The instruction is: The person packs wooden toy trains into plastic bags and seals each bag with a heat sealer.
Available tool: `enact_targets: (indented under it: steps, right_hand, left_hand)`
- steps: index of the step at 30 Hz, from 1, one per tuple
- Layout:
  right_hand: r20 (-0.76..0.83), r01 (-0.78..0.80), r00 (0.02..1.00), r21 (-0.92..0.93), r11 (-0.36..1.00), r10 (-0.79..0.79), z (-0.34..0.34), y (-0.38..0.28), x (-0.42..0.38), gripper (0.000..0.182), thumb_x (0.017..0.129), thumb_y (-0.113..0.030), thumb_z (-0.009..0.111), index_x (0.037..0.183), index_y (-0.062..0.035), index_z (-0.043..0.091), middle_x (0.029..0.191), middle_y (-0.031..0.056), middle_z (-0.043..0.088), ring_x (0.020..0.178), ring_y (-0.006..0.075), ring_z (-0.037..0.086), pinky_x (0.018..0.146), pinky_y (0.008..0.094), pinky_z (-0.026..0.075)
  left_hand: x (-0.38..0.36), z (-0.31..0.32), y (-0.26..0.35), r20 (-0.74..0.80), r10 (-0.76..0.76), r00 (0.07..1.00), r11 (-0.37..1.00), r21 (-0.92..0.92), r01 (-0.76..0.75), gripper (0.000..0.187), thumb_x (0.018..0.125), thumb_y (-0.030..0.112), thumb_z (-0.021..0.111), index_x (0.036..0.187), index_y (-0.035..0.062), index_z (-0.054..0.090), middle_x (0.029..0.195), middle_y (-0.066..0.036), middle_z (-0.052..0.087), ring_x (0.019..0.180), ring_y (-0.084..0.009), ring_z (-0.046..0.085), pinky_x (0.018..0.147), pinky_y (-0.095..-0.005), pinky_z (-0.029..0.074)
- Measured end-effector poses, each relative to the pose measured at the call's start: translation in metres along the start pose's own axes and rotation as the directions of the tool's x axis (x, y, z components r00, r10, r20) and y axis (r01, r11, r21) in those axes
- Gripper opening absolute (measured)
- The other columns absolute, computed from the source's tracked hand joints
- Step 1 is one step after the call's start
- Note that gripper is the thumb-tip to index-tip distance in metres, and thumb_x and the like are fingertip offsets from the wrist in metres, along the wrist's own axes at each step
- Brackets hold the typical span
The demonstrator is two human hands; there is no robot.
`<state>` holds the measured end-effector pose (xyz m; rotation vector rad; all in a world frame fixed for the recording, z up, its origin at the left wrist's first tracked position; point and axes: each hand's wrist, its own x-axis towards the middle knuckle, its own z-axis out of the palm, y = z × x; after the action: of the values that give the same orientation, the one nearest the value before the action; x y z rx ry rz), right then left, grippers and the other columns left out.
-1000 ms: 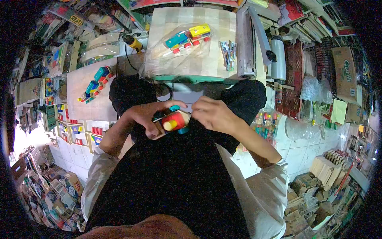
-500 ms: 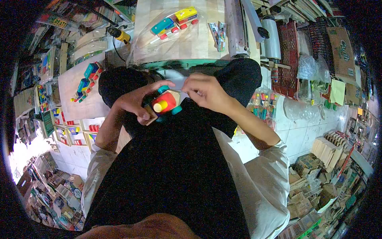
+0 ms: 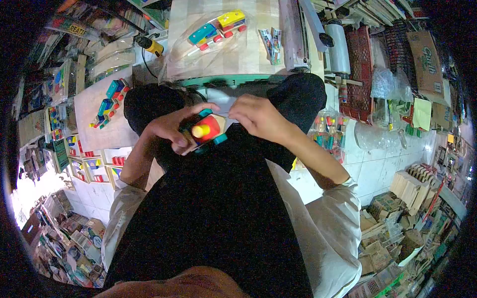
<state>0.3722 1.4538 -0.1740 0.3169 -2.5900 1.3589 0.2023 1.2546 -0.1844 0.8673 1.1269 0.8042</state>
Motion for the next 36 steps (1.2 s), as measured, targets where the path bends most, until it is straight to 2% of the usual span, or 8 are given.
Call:
enact_targets:
  steps: [5,7,10,15,17,22,25,36]
  right_hand:
    - [-0.022,0.280,0.953,-0.306,0.910,-0.301,-0.005,-0.003,0.004,0.014,0.076,-0.014,0.064,0.083,-0.0022,0.060,0.076,0.0076,0.057,0.070,0.0211,0.058,0.061,0.0271,0.051]
    - [0.203,-0.626,0.716,0.611,0.485,0.668,0.003,0.005,-0.005,0.019,0.082,-0.020,0.062,0.082,-0.0012,0.060,0.070,0.0044,0.057,0.062,0.0127,0.057,0.054,0.0246,0.050]
    - [0.385,-0.718,0.674,0.541,0.438,0.630,0.001,0.007,-0.003,0.027,0.085,-0.027,0.060,0.082,0.0000,0.060,0.066,0.0022,0.057,0.057,0.0072,0.054,0.048,0.0224,0.048]
    - [0.317,-0.602,0.799,0.398,0.692,0.511,-0.003,-0.004,0.004,0.017,0.084,-0.017,0.058,0.078,-0.0012,0.058,0.071,0.0037,0.057,0.062,0.0113,0.056,0.050,0.0257,0.047]
    - [0.120,0.210,0.976,-0.286,0.935,-0.183,-0.002,-0.008,0.005,0.006,0.077,-0.009,0.059,0.080,-0.0036,0.057,0.079,0.0053,0.056,0.074,0.0185,0.057,0.056,0.0279,0.049]
    - [-0.040,0.189,0.979,-0.160,0.969,-0.198,-0.004,0.000,0.012,0.014,0.082,-0.015,0.058,0.079,-0.0012,0.056,0.082,0.0098,0.057,0.075,0.0227,0.058,0.059,0.0294,0.050]
    - [0.522,-0.808,0.528,0.551,0.208,0.670,-0.009,0.001,0.012,0.038,0.088,-0.037,0.053,0.079,-0.0014,0.060,0.064,0.0057,0.059,0.053,0.0112,0.057,0.042,0.0234,0.048]
    - [0.093,-0.133,0.989,0.176,0.975,0.118,0.004,-0.003,0.004,0.012,0.072,-0.010,0.067,0.076,-0.0012,0.058,0.064,0.0070,0.055,0.054,0.0198,0.055,0.053,0.0269,0.046]
  left_hand:
    - [0.000,-0.004,-0.010,0.117,0.135,0.984,0.957,-0.274,-0.099,0.112,0.047,0.059,0.075,0.134,0.0052,0.030,0.132,-0.010,0.034,0.119,-0.0202,0.035,0.102,-0.0345,0.025]
    - [-0.001,-0.005,-0.006,0.104,0.079,0.991,0.975,-0.215,-0.055,0.110,0.047,0.056,0.077,0.134,0.0058,0.030,0.133,-0.009,0.034,0.119,-0.0200,0.036,0.102,-0.0347,0.025]
    - [-0.004,-0.003,0.005,0.010,0.099,0.995,0.995,0.011,-0.099,0.107,0.048,0.049,0.079,0.133,0.0065,0.030,0.128,-0.009,0.038,0.117,-0.0191,0.038,0.100,-0.0340,0.027]
    - [-0.012,-0.002,0.030,0.105,-0.125,0.987,0.985,-0.108,0.137,0.107,0.047,0.045,0.081,0.133,0.0049,0.030,0.128,-0.012,0.038,0.118,-0.0184,0.036,0.102,-0.0335,0.025]
    - [-0.009,-0.007,0.010,0.124,0.031,0.992,0.967,-0.253,0.001,0.108,0.047,0.044,0.082,0.132,0.0032,0.030,0.126,-0.012,0.040,0.114,-0.0185,0.041,0.098,-0.0325,0.029]
    - [-0.018,0.000,0.025,0.035,-0.013,0.999,0.906,-0.423,0.026,0.107,0.046,0.034,0.084,0.131,0.0019,0.029,0.116,-0.013,0.049,0.088,-0.0201,0.056,0.079,-0.0294,0.046]
    - [-0.017,-0.003,0.025,-0.038,0.000,0.999,1.000,0.001,0.000,0.101,0.045,0.024,0.079,0.132,0.0076,0.031,0.112,-0.013,0.052,0.090,-0.0197,0.055,0.081,-0.0311,0.045]
    - [-0.017,0.001,0.019,0.117,-0.143,0.983,0.957,-0.237,0.167,0.108,0.044,0.037,0.080,0.134,0.0071,0.029,0.113,-0.010,0.050,0.098,-0.0176,0.051,0.088,-0.0287,0.039]
